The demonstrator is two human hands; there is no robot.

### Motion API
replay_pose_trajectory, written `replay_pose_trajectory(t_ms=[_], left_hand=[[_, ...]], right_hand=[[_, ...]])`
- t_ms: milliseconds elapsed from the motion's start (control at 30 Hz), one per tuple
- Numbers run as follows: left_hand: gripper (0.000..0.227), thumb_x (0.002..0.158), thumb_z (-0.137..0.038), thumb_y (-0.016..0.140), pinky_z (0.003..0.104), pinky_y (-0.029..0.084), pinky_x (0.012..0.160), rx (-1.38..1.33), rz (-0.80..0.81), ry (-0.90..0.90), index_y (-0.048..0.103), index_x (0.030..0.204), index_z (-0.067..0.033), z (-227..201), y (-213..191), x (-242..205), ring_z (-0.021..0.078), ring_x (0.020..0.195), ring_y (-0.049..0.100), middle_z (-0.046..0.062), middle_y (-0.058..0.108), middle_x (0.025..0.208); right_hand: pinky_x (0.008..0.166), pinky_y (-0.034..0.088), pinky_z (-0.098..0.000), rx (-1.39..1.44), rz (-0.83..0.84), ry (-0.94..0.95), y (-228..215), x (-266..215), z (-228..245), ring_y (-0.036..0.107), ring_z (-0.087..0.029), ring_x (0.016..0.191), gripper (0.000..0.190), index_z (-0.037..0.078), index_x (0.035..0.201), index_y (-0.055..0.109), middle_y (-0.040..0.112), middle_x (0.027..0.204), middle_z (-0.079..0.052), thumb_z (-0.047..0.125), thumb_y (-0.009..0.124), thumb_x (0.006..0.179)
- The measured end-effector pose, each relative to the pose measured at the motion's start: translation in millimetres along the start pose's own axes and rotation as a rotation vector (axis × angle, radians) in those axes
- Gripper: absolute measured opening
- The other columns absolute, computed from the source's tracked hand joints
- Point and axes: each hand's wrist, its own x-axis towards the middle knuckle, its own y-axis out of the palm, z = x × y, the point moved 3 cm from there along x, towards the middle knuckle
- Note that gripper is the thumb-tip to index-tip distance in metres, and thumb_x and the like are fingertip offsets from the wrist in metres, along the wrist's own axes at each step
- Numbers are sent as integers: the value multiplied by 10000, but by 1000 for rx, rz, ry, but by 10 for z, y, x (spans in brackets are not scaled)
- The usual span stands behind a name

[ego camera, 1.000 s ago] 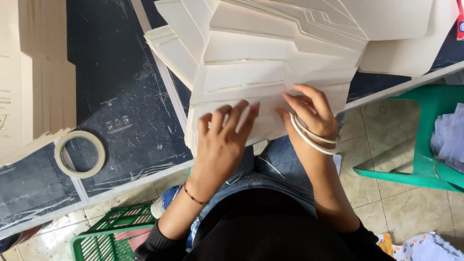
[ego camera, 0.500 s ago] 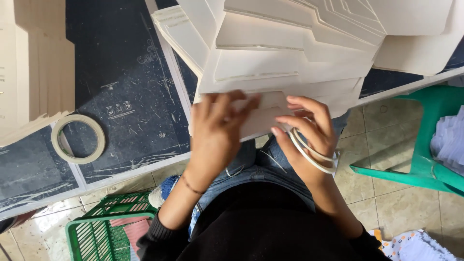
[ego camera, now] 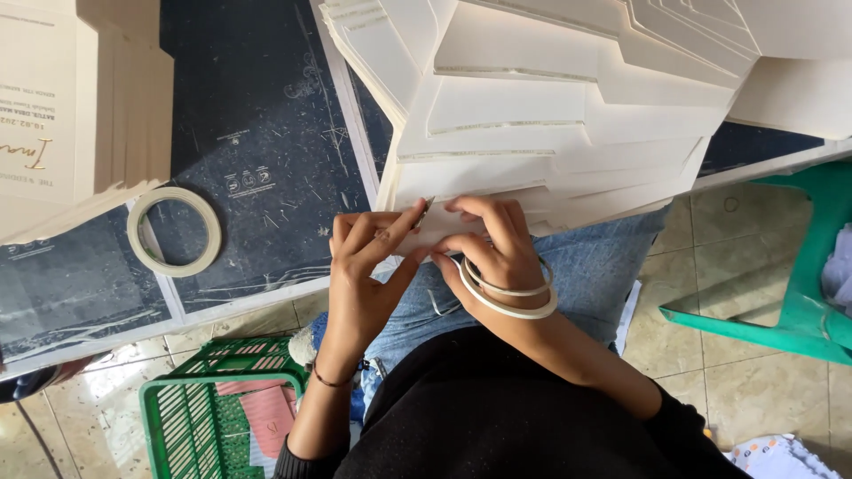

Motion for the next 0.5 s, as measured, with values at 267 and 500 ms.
replay_pose_trajectory(t_ms=[267, 500], left_hand=[[599, 967, -20, 837, 382, 374, 946, 70, -84, 38, 700, 1517, -217, 29, 108, -104, 252, 1094, 527, 11, 736, 1168], [498, 953, -110, 881, 409, 360, 911, 427, -177, 209, 788, 1412, -280, -154, 266, -84, 258, 1025, 515, 6, 681, 1135]], right_hand=[[916, 598, -457, -113, -84, 105, -799, -47, -313, 708, -364, 1082, 188, 11, 948, 705, 616, 1393, -192, -8, 891, 934], [901, 629, -446, -157, -164, 209, -919, -100, -565, 737, -349, 1052, 184, -5, 908, 750, 627, 1337, -157, -49, 929, 899]])
